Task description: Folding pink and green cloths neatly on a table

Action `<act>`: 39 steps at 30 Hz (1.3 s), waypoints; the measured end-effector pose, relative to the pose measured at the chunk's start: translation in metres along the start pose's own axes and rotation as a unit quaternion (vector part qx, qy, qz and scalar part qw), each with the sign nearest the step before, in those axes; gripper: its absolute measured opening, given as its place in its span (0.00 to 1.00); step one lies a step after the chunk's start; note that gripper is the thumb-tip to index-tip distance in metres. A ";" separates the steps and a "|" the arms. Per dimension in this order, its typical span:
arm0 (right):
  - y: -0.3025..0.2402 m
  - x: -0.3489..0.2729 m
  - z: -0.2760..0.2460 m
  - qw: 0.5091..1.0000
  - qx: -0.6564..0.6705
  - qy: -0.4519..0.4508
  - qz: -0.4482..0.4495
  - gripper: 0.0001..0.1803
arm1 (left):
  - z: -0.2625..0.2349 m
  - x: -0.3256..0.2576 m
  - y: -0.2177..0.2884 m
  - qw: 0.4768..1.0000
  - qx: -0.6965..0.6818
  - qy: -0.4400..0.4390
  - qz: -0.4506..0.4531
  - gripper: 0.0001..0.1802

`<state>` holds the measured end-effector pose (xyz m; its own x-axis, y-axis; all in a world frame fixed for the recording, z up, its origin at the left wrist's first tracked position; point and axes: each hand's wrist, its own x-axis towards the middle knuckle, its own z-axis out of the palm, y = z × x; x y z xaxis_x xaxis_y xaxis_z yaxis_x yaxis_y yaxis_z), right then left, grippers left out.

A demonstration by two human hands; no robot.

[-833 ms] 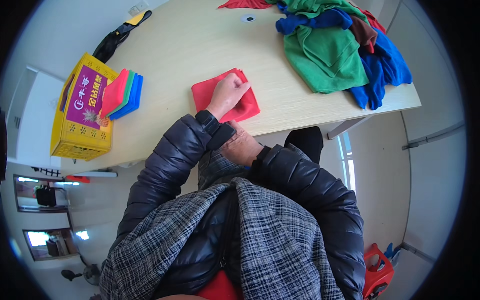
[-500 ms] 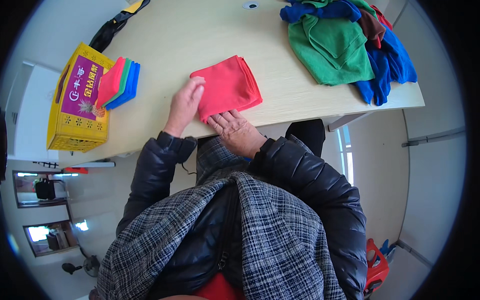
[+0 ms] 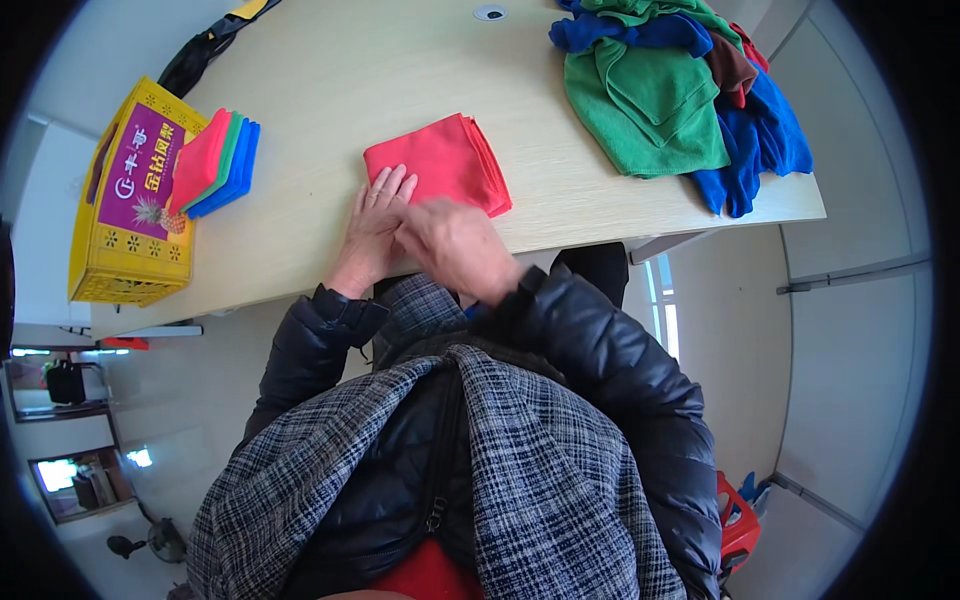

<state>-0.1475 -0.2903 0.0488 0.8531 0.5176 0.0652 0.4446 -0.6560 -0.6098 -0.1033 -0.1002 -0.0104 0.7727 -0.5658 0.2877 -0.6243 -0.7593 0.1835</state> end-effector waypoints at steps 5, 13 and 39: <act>0.048 0.045 0.030 0.959 -0.205 0.195 -0.010 0.30 | 0.001 0.002 0.000 1.000 0.002 -0.016 -0.016 0.32; 0.086 0.048 0.027 0.958 -0.235 0.161 0.035 0.32 | -0.023 -0.008 -0.020 0.998 -0.005 0.030 -0.052 0.30; 0.079 0.044 0.021 0.955 -0.241 0.166 0.039 0.32 | -0.022 -0.005 0.050 0.973 -0.082 0.126 -0.175 0.12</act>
<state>-0.0808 -0.3081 -0.0136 0.8932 0.3056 0.3299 0.3811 -0.9038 -0.1948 -0.1406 -0.1283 0.0182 0.9013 -0.1692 0.3987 -0.3540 -0.8182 0.4531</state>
